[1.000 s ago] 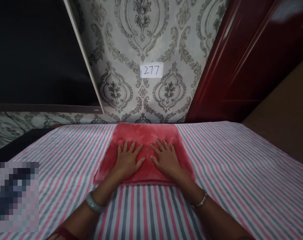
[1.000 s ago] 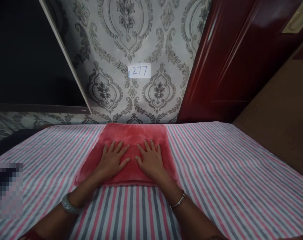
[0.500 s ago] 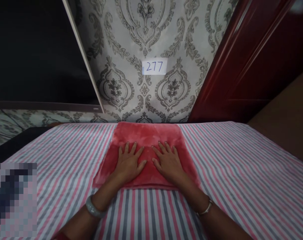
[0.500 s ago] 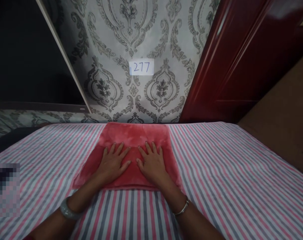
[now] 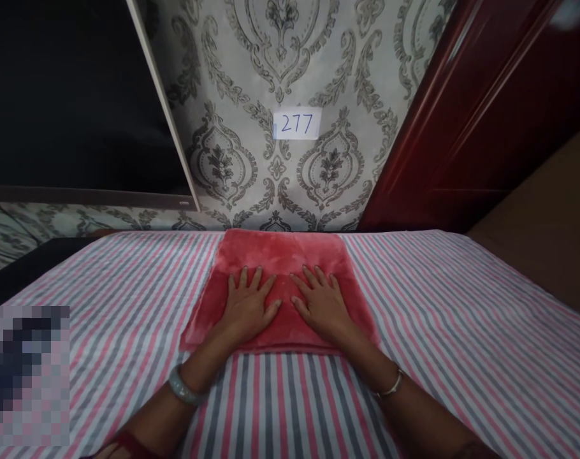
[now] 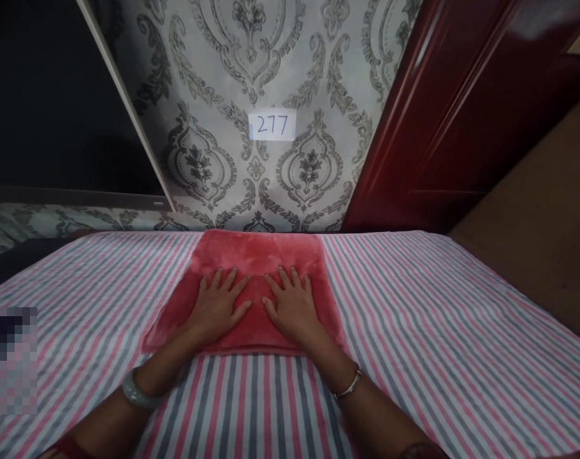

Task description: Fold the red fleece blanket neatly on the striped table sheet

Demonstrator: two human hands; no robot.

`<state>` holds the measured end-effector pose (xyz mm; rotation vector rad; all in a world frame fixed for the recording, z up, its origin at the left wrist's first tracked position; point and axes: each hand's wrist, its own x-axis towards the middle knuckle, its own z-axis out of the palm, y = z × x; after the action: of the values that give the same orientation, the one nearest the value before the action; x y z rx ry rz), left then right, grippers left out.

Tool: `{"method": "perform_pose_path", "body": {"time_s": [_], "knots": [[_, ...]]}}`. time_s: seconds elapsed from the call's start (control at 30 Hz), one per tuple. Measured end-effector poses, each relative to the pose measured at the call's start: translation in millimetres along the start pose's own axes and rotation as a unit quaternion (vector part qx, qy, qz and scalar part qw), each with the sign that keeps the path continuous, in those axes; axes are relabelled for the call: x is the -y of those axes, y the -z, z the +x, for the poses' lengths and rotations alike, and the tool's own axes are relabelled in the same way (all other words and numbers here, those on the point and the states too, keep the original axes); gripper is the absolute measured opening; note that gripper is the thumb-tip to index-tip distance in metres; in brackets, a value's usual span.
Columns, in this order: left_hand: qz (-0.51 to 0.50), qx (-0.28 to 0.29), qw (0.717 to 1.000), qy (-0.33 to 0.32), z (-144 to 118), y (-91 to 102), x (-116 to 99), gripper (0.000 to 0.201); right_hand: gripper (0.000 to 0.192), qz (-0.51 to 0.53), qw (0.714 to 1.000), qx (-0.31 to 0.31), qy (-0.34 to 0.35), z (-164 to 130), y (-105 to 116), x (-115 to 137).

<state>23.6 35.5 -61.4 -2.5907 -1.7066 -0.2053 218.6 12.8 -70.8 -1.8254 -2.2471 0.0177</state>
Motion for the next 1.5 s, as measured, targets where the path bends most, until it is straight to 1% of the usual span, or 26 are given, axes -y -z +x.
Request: {"method": "perform_pose_path", "body": {"time_s": [0.17,0.4,0.57,0.83,1.0,1.17,1.3,1.5], "knots": [[0.010,0.007,1.000,-0.001,0.3,1.0,-0.4,0.062,0.053,-0.002,1.000,0.003,0.000,-0.3,-0.9,-1.0],[0.000,0.009,1.000,0.005,-0.1,1.5,-0.2,0.062,0.053,0.001,1.000,0.000,0.000,-0.5,-1.3,-1.3],[-0.006,-0.004,1.000,0.001,-0.3,1.2,0.1,0.061,0.053,0.010,1.000,-0.005,-0.001,-0.2,-1.8,-1.4],[0.005,0.004,1.000,0.002,-0.1,2.8,0.3,0.062,0.054,0.010,1.000,-0.008,0.000,-0.2,-2.7,-1.6],[-0.002,-0.004,1.000,0.004,-1.0,1.1,0.9,0.062,0.053,0.012,1.000,-0.014,0.000,-0.1,-2.6,-1.1],[-0.005,-0.005,1.000,0.009,-2.0,-0.9,1.7,0.062,0.054,0.013,1.000,-0.008,-0.001,0.5,-2.5,-1.0],[-0.002,-0.017,1.000,0.010,-2.4,-1.5,1.6,0.061,0.053,0.018,1.000,-0.020,0.000,-0.2,-4.2,-1.9],[0.003,-0.013,1.000,0.010,-1.8,0.3,1.9,0.061,0.054,0.033,0.999,-0.023,-0.002,0.0,-4.7,-2.2]]}}
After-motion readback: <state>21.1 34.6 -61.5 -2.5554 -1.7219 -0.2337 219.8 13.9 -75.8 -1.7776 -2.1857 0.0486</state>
